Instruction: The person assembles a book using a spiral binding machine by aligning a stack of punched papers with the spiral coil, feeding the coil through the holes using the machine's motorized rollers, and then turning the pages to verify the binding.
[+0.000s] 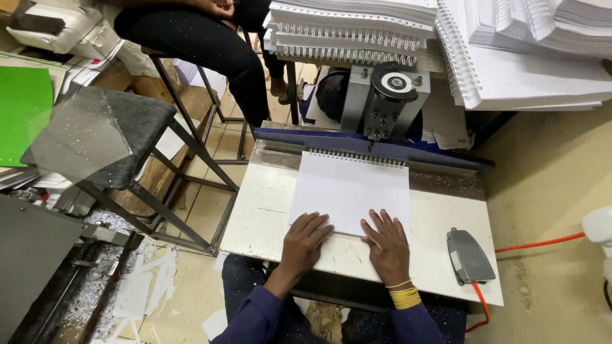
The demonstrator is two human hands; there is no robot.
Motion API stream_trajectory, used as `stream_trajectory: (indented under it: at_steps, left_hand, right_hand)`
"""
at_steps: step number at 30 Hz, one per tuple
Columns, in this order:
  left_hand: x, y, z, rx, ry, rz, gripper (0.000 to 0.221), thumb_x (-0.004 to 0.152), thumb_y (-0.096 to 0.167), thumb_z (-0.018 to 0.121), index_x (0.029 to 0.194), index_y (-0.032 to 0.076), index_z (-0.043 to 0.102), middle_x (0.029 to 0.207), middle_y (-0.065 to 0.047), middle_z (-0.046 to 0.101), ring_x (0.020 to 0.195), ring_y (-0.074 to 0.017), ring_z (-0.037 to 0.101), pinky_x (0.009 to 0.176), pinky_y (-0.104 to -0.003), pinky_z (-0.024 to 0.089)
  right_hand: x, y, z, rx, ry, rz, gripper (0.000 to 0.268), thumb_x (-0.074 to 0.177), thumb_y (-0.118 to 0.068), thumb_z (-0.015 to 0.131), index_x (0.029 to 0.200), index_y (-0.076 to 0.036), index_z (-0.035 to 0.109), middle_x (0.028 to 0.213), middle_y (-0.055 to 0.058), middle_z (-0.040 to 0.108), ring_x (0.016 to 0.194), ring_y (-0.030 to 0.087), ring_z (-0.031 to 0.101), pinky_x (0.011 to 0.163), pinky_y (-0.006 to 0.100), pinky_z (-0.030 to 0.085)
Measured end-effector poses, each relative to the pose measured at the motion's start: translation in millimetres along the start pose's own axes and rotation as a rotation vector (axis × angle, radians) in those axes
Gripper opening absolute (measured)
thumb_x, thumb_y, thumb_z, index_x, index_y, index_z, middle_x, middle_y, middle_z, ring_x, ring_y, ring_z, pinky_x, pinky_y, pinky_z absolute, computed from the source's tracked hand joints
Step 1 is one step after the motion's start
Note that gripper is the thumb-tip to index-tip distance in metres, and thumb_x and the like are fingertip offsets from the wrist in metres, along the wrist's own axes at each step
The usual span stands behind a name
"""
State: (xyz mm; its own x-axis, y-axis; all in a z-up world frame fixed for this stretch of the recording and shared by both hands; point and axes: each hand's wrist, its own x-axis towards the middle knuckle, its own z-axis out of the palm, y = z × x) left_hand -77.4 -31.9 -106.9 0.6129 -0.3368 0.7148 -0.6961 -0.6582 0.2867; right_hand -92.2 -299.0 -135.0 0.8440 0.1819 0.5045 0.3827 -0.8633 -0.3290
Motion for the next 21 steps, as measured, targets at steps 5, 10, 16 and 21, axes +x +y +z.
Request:
stream_trajectory:
  at_steps: [5,10,16,21]
  left_hand:
    - [-20.3,-34.3,-3.2,-0.156,-0.19,-0.331,0.027,0.099,0.008,0.071,0.124,0.018,0.079,0.142,-0.015,0.072,0.139,-0.0375,0.062,0.114,-0.054,0.055]
    - [6.4,-53.1,-12.4,-0.063,-0.208,-0.399,0.022,0.097,0.019,0.077,0.117,0.023,0.083,0.138,-0.007,0.074,0.136,-0.0381,0.066,0.123,-0.054,0.044]
    - [8.4,-52.8,-15.8,-0.045,-0.162,-0.404,0.04,0.092,0.038,0.081,0.127,0.021,0.077,0.134,-0.006,0.077,0.134,-0.0367,0.065,0.126,-0.057,0.036]
    - [8.7,-47.5,-13.2,-0.051,-0.033,-0.654,0.083,0.093,0.057,0.077,0.152,0.004,0.053,0.132,-0.017,0.069,0.122,-0.0332,0.064,0.111,-0.051,0.049]
  right_hand:
    - [1.0,4.0,2.8,0.034,0.005,0.011,0.054,0.09,-0.008,0.077,0.139,-0.029,0.072,0.156,0.007,0.064,0.154,0.035,0.051,0.128,0.057,0.035]
    - [14.2,-2.7,6.0,0.067,-0.038,0.081,0.051,0.092,-0.012,0.077,0.14,-0.026,0.071,0.158,0.01,0.061,0.156,0.035,0.049,0.13,0.057,0.032]
    - [19.5,-1.7,7.9,0.073,-0.046,0.144,0.041,0.095,-0.027,0.074,0.136,-0.027,0.075,0.157,0.004,0.063,0.155,0.031,0.049,0.13,0.053,0.03]
    - [17.2,-18.5,-19.7,-0.042,0.025,0.252,0.073,0.086,-0.052,0.078,0.15,-0.022,0.061,0.175,0.015,0.038,0.165,0.044,0.021,0.129,0.069,0.015]
